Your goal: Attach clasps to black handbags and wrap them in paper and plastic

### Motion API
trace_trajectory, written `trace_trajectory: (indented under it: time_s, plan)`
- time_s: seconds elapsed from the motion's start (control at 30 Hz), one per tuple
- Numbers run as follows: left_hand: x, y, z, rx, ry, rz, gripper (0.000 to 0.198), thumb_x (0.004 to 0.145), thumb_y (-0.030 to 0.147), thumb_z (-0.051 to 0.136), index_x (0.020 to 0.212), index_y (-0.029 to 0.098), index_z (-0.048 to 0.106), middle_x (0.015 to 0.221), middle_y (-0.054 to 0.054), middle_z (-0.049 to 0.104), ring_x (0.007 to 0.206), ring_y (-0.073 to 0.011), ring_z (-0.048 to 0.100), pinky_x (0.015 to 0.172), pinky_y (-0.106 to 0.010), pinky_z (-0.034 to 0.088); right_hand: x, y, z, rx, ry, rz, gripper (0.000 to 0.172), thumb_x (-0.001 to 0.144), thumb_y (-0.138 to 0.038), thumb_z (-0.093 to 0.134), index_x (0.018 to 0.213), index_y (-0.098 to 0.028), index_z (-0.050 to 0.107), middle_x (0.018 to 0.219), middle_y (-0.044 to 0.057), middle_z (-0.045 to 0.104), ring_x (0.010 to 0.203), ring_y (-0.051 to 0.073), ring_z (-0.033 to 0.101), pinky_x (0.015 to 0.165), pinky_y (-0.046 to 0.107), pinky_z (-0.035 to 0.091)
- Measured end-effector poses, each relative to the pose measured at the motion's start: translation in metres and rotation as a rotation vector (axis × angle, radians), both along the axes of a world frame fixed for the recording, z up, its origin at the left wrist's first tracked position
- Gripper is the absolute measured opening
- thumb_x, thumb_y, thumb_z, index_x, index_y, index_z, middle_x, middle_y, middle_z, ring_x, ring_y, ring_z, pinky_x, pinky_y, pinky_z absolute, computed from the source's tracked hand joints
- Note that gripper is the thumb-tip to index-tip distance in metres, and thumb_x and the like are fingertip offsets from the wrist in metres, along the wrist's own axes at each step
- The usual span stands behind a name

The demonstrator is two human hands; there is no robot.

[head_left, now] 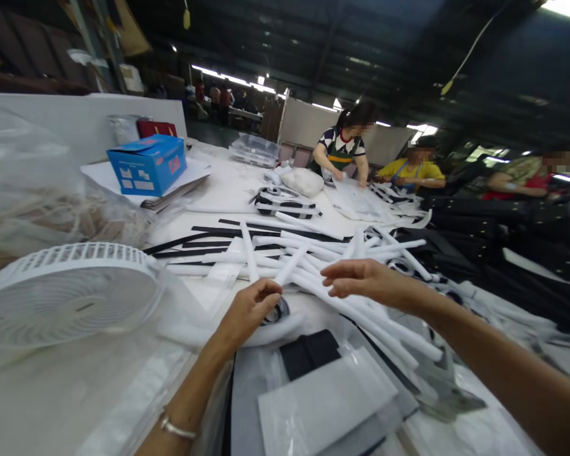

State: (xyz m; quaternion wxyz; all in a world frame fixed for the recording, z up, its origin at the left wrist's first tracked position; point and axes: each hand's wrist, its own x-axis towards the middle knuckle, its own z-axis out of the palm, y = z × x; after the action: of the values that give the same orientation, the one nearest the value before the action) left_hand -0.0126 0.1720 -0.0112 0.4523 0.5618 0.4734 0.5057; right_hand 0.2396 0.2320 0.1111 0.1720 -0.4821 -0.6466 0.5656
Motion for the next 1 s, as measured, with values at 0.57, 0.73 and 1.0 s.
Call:
trace_trajectory:
  time_s: [0.57,0.73,1.0]
  plan:
    - [-0.046,-0.006,-0.006,-0.111,1.146,0.425,0.038,0.092,0.034,0.042,0.121,0.013,0.054,0.115,-0.017,0.065,0.104,-0.0322,0.063,0.086,-0.041,0.048,0.066,-0.048,-0.106,0.492,-0.429,-0.264,0.051,0.084,-0.036,0.06,0.13,-0.016,0.059,0.14,0.013,0.051,0.133,0.033,0.041,0.113,0.048,0.027]
    - [-0.042,-0.003,0.0,0.107,1.165,0.462,0.051,0.089,0.038,0.042,0.13,0.009,0.045,0.136,-0.019,0.052,0.122,-0.0333,0.051,0.099,-0.045,0.043,0.071,-0.062,-0.089,0.569,-0.368,-0.295,0.032,0.085,-0.03,0.061,0.114,-0.02,0.069,0.118,0.007,0.068,0.109,0.025,0.062,0.097,0.037,0.046]
    - [-0.016,0.009,-0.011,0.358,1.015,0.266,0.045,0.081,0.052,0.038,0.102,0.022,0.064,0.122,-0.009,0.064,0.113,-0.029,0.059,0.101,-0.046,0.044,0.181,-0.147,-0.088,0.746,-0.359,-0.609,0.023,0.086,-0.037,0.058,0.082,-0.02,0.073,0.081,0.002,0.072,0.077,0.018,0.065,0.073,0.026,0.048]
